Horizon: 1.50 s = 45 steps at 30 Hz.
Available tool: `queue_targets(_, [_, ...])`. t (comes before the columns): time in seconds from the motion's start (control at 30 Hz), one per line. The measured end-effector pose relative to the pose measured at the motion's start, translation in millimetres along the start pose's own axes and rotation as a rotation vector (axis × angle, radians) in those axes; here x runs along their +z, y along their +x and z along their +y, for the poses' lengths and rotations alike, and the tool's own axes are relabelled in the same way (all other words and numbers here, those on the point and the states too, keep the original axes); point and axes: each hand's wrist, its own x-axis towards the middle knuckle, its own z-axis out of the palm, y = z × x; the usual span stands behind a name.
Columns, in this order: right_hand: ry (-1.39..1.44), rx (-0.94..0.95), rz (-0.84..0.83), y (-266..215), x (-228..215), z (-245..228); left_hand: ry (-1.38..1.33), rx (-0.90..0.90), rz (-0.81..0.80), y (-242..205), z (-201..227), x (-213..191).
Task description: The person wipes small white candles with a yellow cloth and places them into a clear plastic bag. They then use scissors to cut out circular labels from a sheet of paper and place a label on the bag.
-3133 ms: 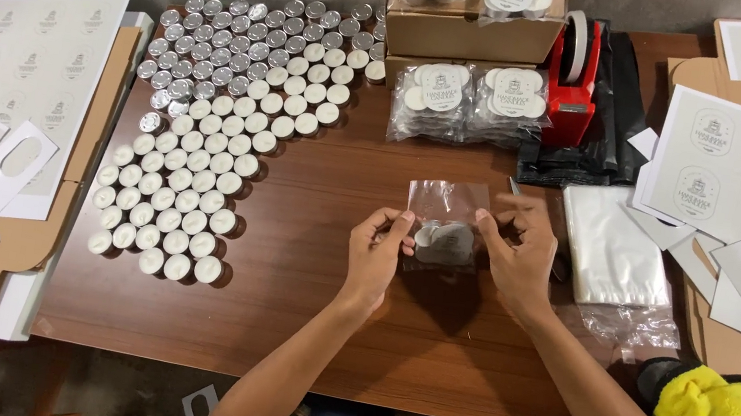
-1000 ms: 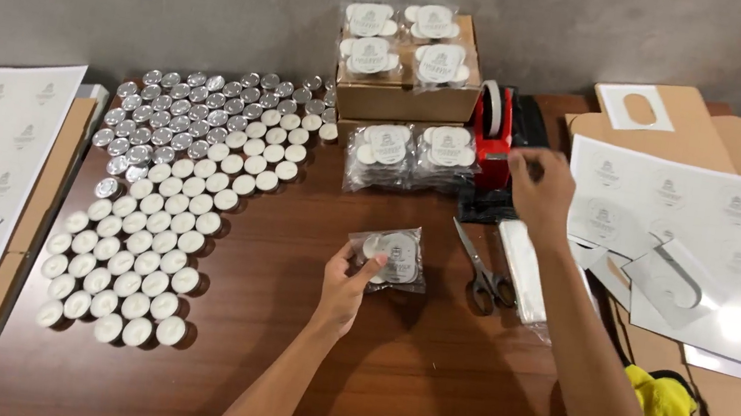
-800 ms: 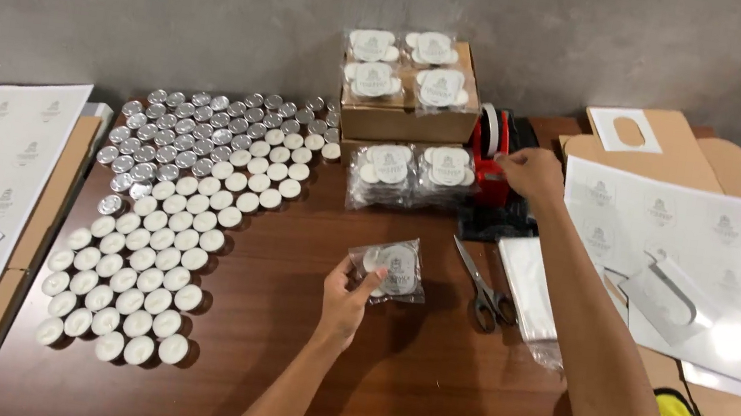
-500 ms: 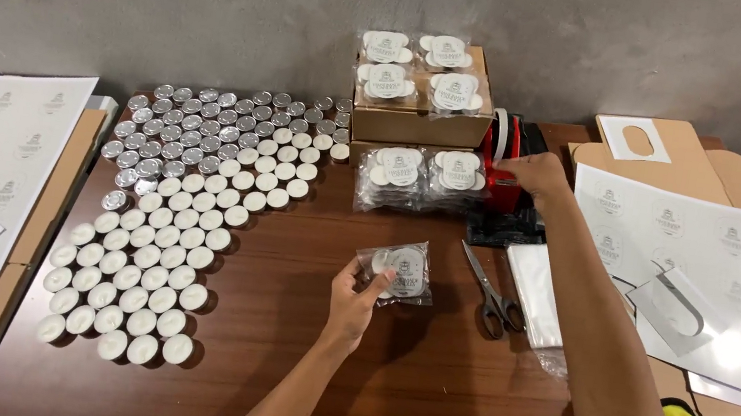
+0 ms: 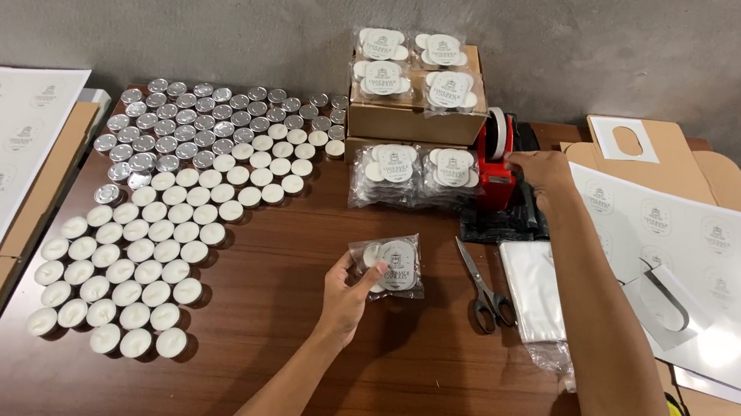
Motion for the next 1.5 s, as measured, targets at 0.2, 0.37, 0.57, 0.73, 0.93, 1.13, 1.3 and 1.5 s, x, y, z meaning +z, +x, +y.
queue_targets(0.2, [0.126, -0.006, -0.059, -68.2, -17.6, -41.1, -0.004, 0.008, 0.004, -9.3, 16.1, 10.4])
queue_targets(0.37, [0.267, -0.021, -0.124, -74.3, -15.0, -25.4, -0.010, 0.003, 0.004, -4.7, 7.4, 3.4])
queue_targets(0.57, [0.310, -0.074, -0.074, -96.3, -15.3, -25.4, -0.008, 0.013, 0.005, -0.9, 1.5, 1.2])
queue_targets(0.73, [0.376, -0.091, -0.031, -107.0, -9.9, -11.0, -0.013, 0.019, 0.016, -1.6, 1.0, 3.5])
queue_targets(0.93, [0.494, -0.087, -0.037, -97.4, 5.1, 21.0, 0.006, 0.007, 0.017, 2.1, -6.9, -1.3])
queue_targets(1.13, [0.649, -0.181, 0.040, -111.1, 28.0, 28.4, 0.028, -0.006, 0.033, -3.3, 2.8, 4.8])
queue_targets(1.3, [0.678, -0.258, 0.126, -129.0, 51.1, 34.7, 0.052, 0.068, -0.006, -5.0, 1.5, 5.3])
queue_targets(1.5, [0.496, -0.325, 0.201, -174.1, 20.8, 16.9, 0.215, 0.299, -0.181, -13.2, 15.4, 8.1])
